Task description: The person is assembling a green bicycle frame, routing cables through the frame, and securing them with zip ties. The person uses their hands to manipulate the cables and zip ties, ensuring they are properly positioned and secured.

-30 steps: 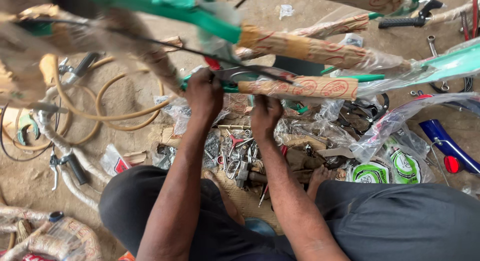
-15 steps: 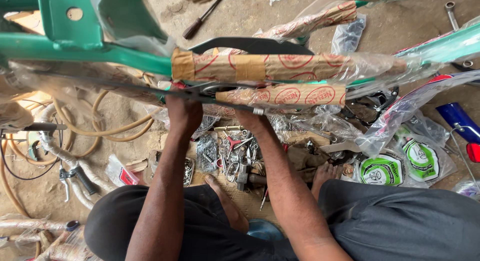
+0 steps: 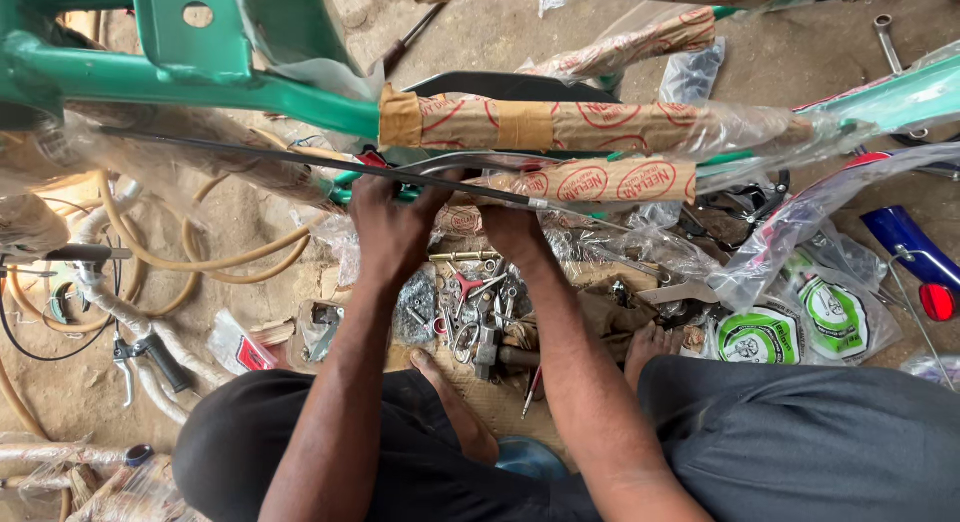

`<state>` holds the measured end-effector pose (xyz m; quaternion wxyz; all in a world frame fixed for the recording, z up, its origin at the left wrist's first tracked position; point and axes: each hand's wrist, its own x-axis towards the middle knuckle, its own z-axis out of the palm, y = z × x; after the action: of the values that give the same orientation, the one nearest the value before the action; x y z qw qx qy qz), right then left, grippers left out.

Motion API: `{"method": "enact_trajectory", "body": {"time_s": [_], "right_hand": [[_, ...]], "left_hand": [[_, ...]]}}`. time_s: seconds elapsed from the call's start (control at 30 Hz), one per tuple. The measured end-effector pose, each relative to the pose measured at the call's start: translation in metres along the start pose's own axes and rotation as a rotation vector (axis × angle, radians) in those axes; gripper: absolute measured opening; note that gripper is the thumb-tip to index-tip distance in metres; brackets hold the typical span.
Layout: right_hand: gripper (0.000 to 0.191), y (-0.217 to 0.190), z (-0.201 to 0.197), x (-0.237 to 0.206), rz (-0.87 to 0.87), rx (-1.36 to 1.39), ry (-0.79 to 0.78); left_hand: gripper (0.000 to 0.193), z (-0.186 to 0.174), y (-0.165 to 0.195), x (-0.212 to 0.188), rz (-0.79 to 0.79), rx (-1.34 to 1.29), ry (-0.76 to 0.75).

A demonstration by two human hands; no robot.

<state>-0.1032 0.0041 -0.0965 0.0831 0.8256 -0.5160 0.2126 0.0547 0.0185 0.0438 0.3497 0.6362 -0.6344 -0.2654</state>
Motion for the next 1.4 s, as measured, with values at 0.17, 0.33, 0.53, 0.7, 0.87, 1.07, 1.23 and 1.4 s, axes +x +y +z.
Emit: {"method": "enact_trajectory", "body": {"time_s": [0.17, 0.33, 0.53, 0.7, 0.87, 1.07, 1.23, 1.4], "right_hand": [[0.018, 0.003, -0.011, 0.012, 0.218, 0.599, -0.03], [0.019, -0.013, -0.008, 0.021, 0.206, 0.391, 0.188], [0.015, 0.001, -0.005, 0.021, 0.291, 0.554, -0.222], [0.015, 0.007, 0.0, 0.023, 0.249, 0.593, -0.12], [0.015, -0.004, 0.008, 0.009, 0.235, 0.613, -0.043], [0.015, -0.005, 0.021, 0.003, 0.234, 0.641, -0.046], [0.015, -0.006, 0.032, 0.007, 0.224, 0.675, -0.04], [0.016, -0.006, 0.038, 0.001, 0.222, 0.683, -0.045]], "left_hand": [[0.049, 0.029, 0.01, 0.004, -0.09, 0.309, 0.315], [0.048, 0.039, 0.004, 0.009, -0.223, 0.375, 0.309], [0.035, 0.034, -0.01, 0.006, 0.062, 0.413, 0.377], [0.023, 0.032, -0.039, 0.005, 0.11, 0.117, 0.177], [0.013, 0.05, -0.101, -0.007, 0.216, 0.581, 0.023], [0.02, 0.075, -0.157, -0.027, 0.096, 0.088, -0.024], [0.023, 0.065, -0.157, -0.04, 0.084, 0.076, -0.081], [0.026, 0.058, -0.154, -0.044, 0.064, 0.053, -0.101]]}}
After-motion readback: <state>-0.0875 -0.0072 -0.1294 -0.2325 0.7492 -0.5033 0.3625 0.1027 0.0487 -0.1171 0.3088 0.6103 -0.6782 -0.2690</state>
